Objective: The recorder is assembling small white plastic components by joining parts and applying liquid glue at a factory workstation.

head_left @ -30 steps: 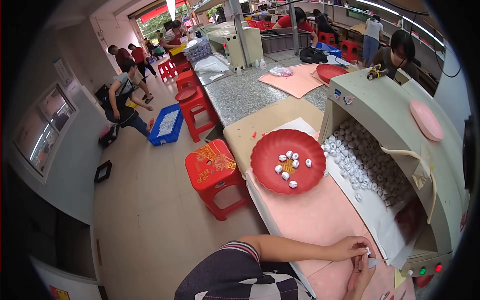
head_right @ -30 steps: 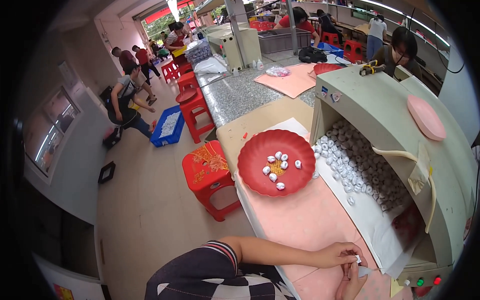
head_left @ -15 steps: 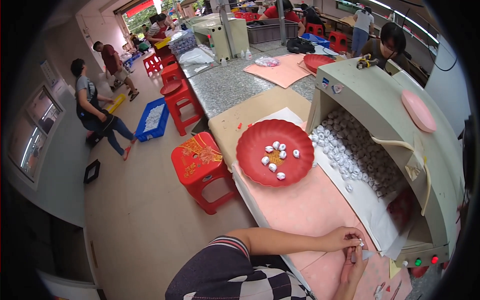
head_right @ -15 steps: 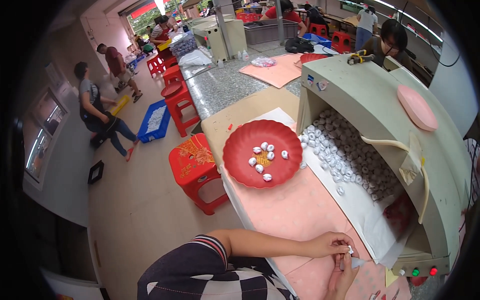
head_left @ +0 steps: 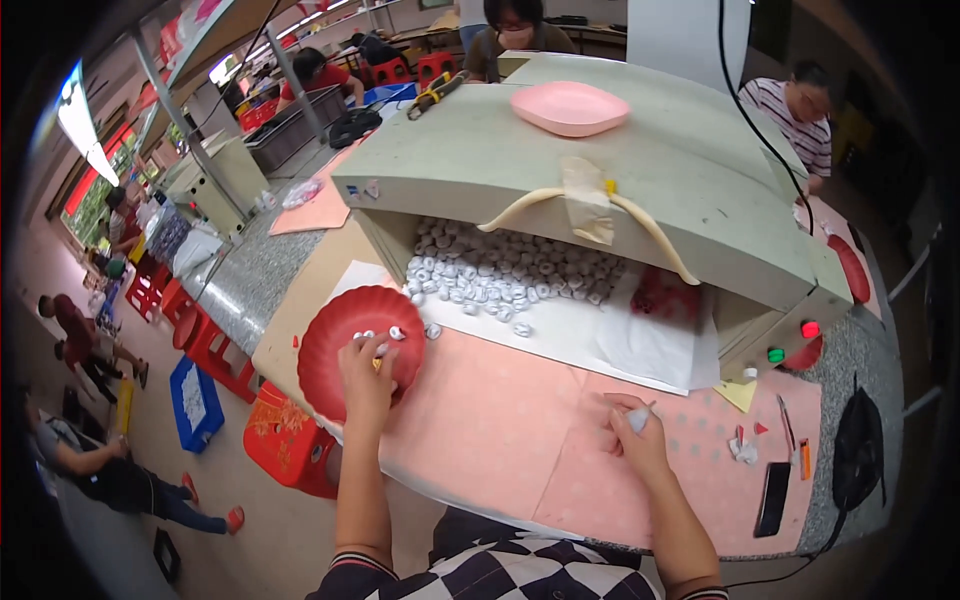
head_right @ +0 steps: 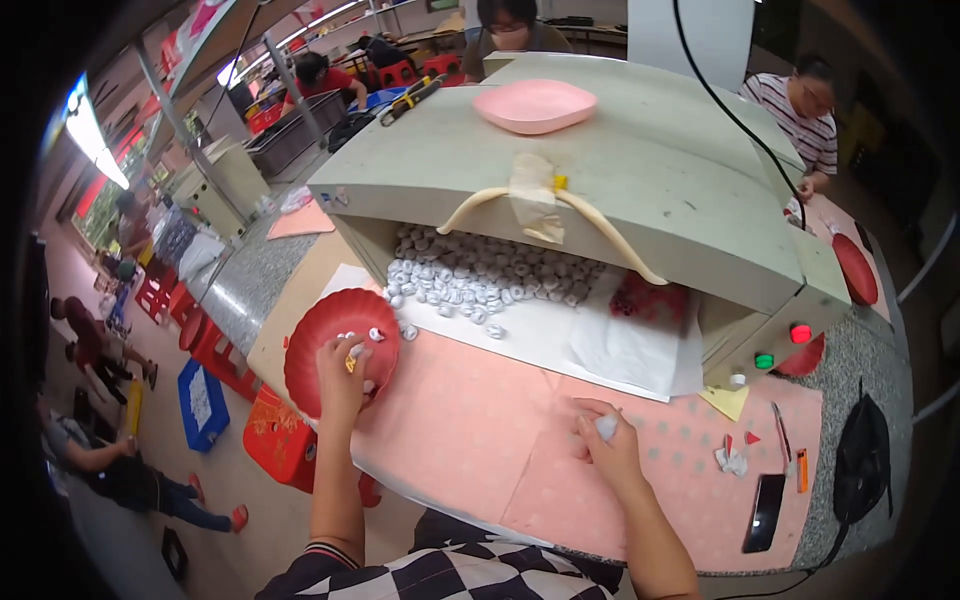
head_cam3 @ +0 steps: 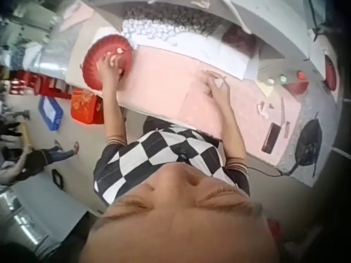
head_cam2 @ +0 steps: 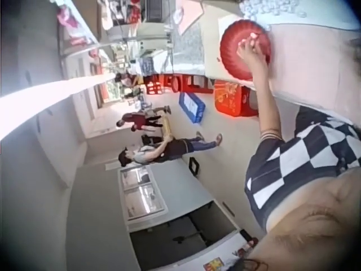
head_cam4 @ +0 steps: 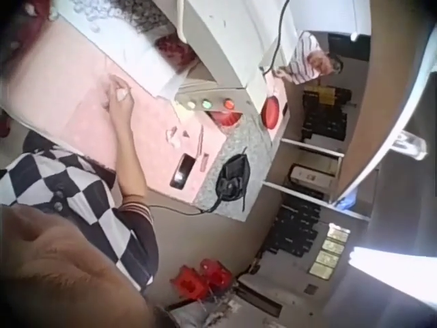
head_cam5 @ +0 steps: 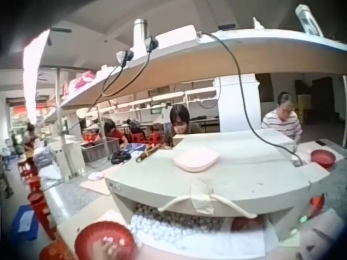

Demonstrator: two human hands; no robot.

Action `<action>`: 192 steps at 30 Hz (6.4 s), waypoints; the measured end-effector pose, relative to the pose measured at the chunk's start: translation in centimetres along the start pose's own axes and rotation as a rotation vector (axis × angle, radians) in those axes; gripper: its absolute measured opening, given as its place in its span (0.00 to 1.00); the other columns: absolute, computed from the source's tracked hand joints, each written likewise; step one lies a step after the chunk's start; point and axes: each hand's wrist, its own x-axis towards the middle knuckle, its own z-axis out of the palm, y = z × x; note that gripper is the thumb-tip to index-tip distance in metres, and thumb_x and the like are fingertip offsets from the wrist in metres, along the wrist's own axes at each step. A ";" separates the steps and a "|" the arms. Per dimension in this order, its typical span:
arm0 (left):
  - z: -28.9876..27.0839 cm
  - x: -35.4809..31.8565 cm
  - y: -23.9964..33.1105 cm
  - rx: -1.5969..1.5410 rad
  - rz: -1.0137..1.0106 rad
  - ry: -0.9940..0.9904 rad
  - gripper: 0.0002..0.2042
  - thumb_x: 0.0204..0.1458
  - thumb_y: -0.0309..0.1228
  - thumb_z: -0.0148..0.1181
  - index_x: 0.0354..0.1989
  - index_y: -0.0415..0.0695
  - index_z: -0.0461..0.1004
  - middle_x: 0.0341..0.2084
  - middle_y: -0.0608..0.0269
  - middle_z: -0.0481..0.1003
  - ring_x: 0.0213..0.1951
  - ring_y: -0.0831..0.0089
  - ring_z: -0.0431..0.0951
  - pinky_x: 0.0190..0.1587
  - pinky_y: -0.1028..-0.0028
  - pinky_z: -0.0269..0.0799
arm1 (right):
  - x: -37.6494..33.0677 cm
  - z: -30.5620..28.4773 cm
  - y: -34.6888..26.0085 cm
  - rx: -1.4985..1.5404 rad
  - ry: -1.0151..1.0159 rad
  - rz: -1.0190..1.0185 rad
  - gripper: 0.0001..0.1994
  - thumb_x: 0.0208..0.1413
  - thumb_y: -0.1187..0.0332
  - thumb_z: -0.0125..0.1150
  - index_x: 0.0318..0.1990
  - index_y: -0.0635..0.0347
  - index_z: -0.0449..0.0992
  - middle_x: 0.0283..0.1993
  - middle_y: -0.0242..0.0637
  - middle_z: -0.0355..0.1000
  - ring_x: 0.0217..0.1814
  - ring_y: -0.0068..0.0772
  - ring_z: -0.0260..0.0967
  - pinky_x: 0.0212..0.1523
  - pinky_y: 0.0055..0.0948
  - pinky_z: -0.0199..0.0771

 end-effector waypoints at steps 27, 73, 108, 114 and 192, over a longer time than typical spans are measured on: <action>11.8 -7.4 13.5 -1.418 -0.262 -1.048 0.18 0.56 0.24 0.56 0.56 0.41 0.69 0.37 0.67 0.74 0.38 0.80 0.74 0.40 0.78 0.75 | 1.2 -1.3 4.9 0.362 0.267 -0.396 0.05 0.60 0.70 0.50 0.41 0.60 0.68 0.24 0.28 0.63 0.24 0.18 0.60 0.26 0.19 0.63; 11.5 -8.2 14.4 -1.240 -0.236 -0.855 0.16 0.51 0.17 0.59 0.49 0.35 0.66 0.43 0.58 0.73 0.46 0.72 0.76 0.48 0.76 0.75 | 0.3 0.3 3.8 -0.155 0.343 -0.634 0.09 0.52 0.72 0.64 0.38 0.63 0.72 0.33 0.36 0.69 0.32 0.27 0.67 0.33 0.24 0.67; 11.9 -7.6 14.5 -1.291 -0.296 -0.868 0.13 0.52 0.17 0.56 0.46 0.37 0.67 0.41 0.60 0.74 0.44 0.75 0.76 0.45 0.75 0.76 | 6.3 -6.4 -2.0 -0.046 0.377 -0.319 0.11 0.53 0.76 0.56 0.43 0.65 0.66 0.37 0.41 0.70 0.34 0.21 0.70 0.27 0.25 0.73; 11.9 -7.5 14.0 -1.258 -0.253 -0.858 0.14 0.52 0.18 0.58 0.47 0.39 0.67 0.40 0.61 0.74 0.42 0.76 0.76 0.41 0.76 0.77 | 15.5 -10.3 -2.1 -0.874 0.363 -0.414 0.24 0.48 0.70 0.62 0.55 0.61 0.67 0.56 0.48 0.66 0.54 0.42 0.68 0.52 0.35 0.69; 12.4 -9.4 14.5 -1.721 -0.371 -1.175 0.14 0.59 0.27 0.54 0.53 0.38 0.70 0.44 0.59 0.75 0.40 0.74 0.77 0.45 0.73 0.75 | 1.3 2.2 2.2 0.281 0.041 -0.194 0.09 0.51 0.78 0.61 0.39 0.63 0.69 0.34 0.35 0.71 0.33 0.22 0.70 0.35 0.20 0.74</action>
